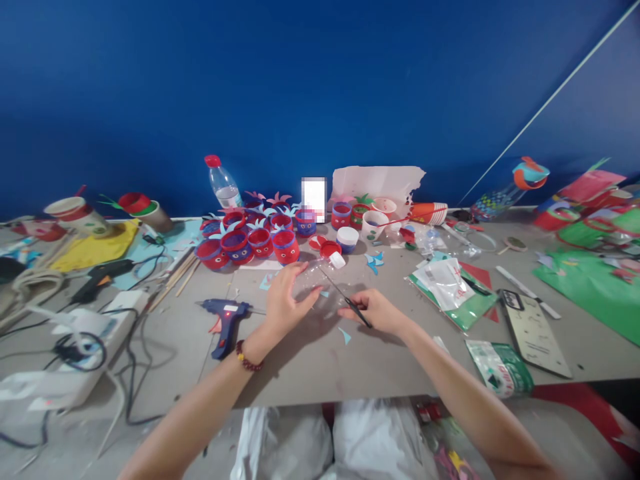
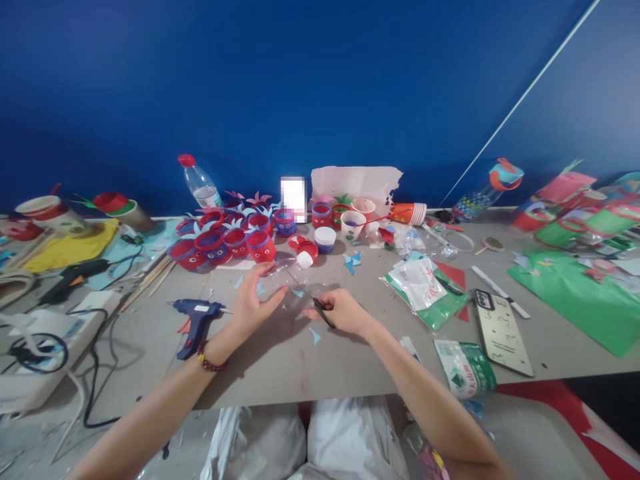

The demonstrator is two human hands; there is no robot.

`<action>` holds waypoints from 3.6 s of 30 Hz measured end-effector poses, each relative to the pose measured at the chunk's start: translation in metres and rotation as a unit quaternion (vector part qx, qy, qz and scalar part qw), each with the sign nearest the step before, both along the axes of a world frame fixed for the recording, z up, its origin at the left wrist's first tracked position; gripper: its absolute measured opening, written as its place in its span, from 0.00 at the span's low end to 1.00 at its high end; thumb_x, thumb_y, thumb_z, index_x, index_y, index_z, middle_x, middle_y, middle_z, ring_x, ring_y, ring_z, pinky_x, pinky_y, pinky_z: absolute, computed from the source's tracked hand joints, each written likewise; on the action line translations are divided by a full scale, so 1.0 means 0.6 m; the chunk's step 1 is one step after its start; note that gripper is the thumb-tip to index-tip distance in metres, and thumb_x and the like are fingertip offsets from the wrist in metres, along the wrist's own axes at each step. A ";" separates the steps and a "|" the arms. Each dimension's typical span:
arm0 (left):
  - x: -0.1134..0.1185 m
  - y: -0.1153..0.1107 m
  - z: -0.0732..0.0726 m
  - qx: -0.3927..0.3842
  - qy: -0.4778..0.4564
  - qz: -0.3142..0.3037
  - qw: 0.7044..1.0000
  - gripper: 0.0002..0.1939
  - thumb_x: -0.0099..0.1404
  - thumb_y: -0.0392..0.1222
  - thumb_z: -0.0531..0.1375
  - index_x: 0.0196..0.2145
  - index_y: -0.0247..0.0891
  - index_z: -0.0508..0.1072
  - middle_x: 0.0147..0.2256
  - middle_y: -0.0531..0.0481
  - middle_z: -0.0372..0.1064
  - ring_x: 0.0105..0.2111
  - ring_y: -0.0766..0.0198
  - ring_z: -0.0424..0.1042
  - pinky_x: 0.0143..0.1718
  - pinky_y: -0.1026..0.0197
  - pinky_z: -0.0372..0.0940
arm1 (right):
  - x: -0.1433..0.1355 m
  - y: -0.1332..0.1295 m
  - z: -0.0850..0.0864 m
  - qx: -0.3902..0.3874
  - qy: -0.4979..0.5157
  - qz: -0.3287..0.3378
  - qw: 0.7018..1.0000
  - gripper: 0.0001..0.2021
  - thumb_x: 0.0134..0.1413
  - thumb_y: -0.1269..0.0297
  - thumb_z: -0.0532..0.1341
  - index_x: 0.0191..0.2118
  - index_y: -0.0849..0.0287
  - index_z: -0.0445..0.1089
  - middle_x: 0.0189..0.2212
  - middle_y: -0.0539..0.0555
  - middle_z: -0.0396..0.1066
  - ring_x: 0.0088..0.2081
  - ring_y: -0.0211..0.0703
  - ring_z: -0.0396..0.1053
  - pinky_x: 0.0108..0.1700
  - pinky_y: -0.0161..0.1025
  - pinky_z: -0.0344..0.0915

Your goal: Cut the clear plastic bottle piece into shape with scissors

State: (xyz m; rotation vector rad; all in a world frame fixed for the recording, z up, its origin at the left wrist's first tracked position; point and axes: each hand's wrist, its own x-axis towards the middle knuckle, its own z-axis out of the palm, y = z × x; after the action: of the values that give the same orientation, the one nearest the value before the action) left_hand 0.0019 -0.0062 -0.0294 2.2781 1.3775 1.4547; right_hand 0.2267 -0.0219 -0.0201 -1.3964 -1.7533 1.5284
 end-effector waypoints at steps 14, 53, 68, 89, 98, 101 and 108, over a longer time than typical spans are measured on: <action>0.004 -0.005 -0.001 0.052 0.043 0.006 0.998 0.20 0.62 0.49 0.63 0.48 0.40 0.67 0.45 0.44 0.72 0.47 0.54 0.72 0.48 0.51 0.68 | 0.002 -0.001 0.001 0.041 -0.019 0.015 0.999 0.27 0.45 0.47 0.66 0.19 0.57 0.49 0.17 0.43 0.44 0.21 0.31 0.43 0.22 0.33 0.42; -0.015 0.005 0.028 -0.027 -0.004 -0.043 0.999 0.26 0.61 0.48 0.65 0.54 0.40 0.65 0.50 0.42 0.73 0.49 0.54 0.73 0.50 0.50 0.69 | -0.002 0.002 -0.008 0.083 -0.038 -0.012 0.996 0.25 0.45 0.48 0.65 0.19 0.58 0.52 0.18 0.44 0.45 0.23 0.32 0.43 0.23 0.33 0.43; -0.006 0.004 -0.012 0.032 0.036 0.019 0.999 0.27 0.58 0.54 0.65 0.51 0.40 0.67 0.46 0.43 0.73 0.46 0.52 0.73 0.47 0.50 0.70 | -0.006 0.001 -0.017 0.066 -0.016 -0.004 0.998 0.27 0.42 0.45 0.67 0.18 0.57 0.52 0.18 0.44 0.44 0.23 0.32 0.43 0.23 0.33 0.43; -0.003 -0.004 0.007 0.024 0.064 0.018 0.998 0.27 0.60 0.53 0.64 0.55 0.42 0.66 0.47 0.42 0.70 0.48 0.52 0.71 0.50 0.49 0.68 | 0.001 -0.001 0.005 0.085 -0.050 0.009 0.995 0.27 0.43 0.45 0.66 0.17 0.57 0.50 0.17 0.44 0.45 0.22 0.32 0.43 0.22 0.34 0.43; -0.004 -0.003 0.009 0.043 0.051 0.027 0.997 0.29 0.58 0.51 0.66 0.55 0.42 0.66 0.48 0.42 0.70 0.48 0.52 0.71 0.49 0.49 0.68 | 0.004 0.004 -0.001 0.070 -0.050 0.007 0.996 0.26 0.44 0.47 0.66 0.17 0.58 0.51 0.16 0.44 0.44 0.22 0.32 0.42 0.22 0.33 0.41; -0.003 -0.004 0.012 0.028 0.043 0.026 0.998 0.29 0.58 0.51 0.66 0.54 0.41 0.65 0.48 0.42 0.70 0.49 0.51 0.71 0.50 0.48 0.68 | 0.004 0.003 -0.002 0.057 -0.048 0.006 0.997 0.26 0.45 0.47 0.66 0.17 0.58 0.52 0.16 0.44 0.44 0.21 0.31 0.42 0.21 0.33 0.41; -0.003 -0.005 0.026 0.007 -0.003 -0.022 1.000 0.23 0.61 0.43 0.63 0.53 0.40 0.66 0.47 0.44 0.68 0.46 0.57 0.71 0.46 0.53 0.71 | -0.001 0.001 0.002 0.044 -0.041 0.006 0.998 0.26 0.44 0.47 0.66 0.17 0.58 0.53 0.16 0.44 0.45 0.21 0.31 0.42 0.22 0.33 0.42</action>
State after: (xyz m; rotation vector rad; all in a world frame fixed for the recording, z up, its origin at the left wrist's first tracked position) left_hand 0.0003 -0.0091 -0.0140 2.2942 1.3118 1.4620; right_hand 0.2261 -0.0210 -0.0190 -1.4271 -1.8568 1.4005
